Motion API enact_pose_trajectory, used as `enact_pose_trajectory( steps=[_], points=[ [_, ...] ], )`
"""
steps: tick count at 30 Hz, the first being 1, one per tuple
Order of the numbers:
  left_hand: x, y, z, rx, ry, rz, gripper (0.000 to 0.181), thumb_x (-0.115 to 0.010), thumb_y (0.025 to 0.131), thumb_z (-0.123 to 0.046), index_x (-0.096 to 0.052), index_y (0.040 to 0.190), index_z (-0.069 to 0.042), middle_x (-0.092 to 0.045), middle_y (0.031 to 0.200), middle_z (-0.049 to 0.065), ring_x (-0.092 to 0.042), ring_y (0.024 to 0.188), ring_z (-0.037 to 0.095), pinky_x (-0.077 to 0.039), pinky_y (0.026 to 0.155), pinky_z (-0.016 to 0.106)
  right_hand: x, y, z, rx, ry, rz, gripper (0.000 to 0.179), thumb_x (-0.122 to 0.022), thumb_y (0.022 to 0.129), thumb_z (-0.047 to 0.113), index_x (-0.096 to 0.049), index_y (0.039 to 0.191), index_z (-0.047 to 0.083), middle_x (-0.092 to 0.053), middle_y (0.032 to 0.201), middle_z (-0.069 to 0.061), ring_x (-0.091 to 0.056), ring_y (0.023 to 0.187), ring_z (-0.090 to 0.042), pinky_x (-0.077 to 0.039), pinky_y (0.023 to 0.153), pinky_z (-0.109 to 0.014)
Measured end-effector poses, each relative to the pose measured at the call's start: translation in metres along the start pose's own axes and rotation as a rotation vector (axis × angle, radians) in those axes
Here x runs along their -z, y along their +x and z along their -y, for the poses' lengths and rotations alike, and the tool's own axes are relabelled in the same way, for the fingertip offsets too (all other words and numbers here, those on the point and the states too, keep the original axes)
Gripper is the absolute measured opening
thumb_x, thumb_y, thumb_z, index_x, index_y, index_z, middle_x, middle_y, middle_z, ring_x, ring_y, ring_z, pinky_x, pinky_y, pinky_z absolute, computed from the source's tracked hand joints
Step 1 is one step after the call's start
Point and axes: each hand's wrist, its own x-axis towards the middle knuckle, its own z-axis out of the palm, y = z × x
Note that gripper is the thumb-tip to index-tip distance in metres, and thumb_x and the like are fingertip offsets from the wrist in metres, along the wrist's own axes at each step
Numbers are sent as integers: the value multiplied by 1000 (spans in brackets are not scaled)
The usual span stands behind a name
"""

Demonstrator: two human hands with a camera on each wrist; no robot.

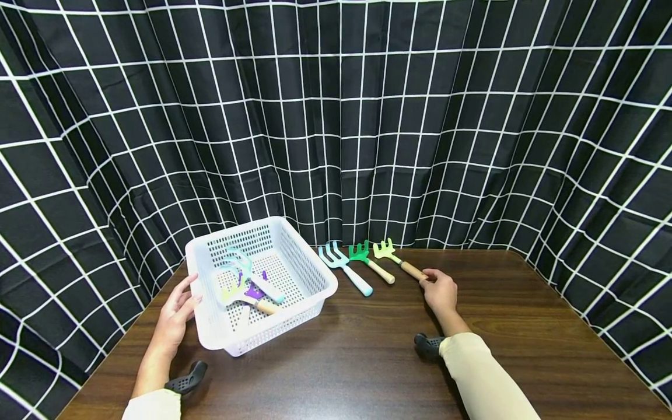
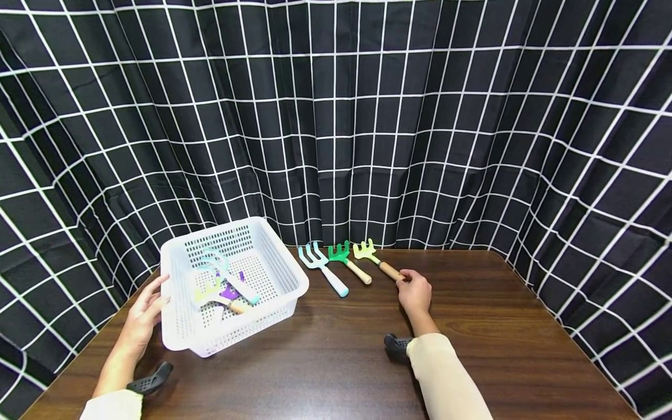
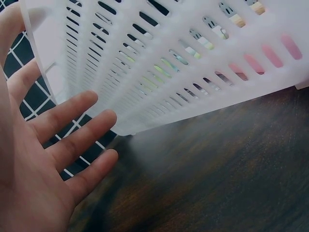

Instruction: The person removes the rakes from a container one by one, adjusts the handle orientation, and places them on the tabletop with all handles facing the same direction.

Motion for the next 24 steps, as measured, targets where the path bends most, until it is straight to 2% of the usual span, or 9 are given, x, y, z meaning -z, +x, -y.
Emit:
enact_pose_trajectory(
  steps=[8,16,24],
  points=[
    [0,1,-2,0,22,1,48,-49,102,-14,-34,146,-1,-60,107,-13,-60,92,-1,-46,78,16,-1,0,-3,14,3,12,23,-69,84,2,-71,107,-2,-70,98,-20,-61,96,-37,-41,84,-48],
    [-1,1,0,3,-21,-3,48,-50,101,-13,-35,146,-1,-62,106,-14,-61,91,0,-47,77,16,1,0,-2,21,5,15,22,-69,84,1,-71,106,-2,-69,100,-20,-61,97,-38,-41,85,-49],
    [0,0,1,-14,-19,-1,48,-50,102,-13,-34,145,0,-62,107,-13,-61,92,0,-47,76,17,0,0,-1,25,-13,22,24,-69,82,2,-71,106,-1,-70,98,-19,-61,96,-37,-41,83,-49]
  ],
)
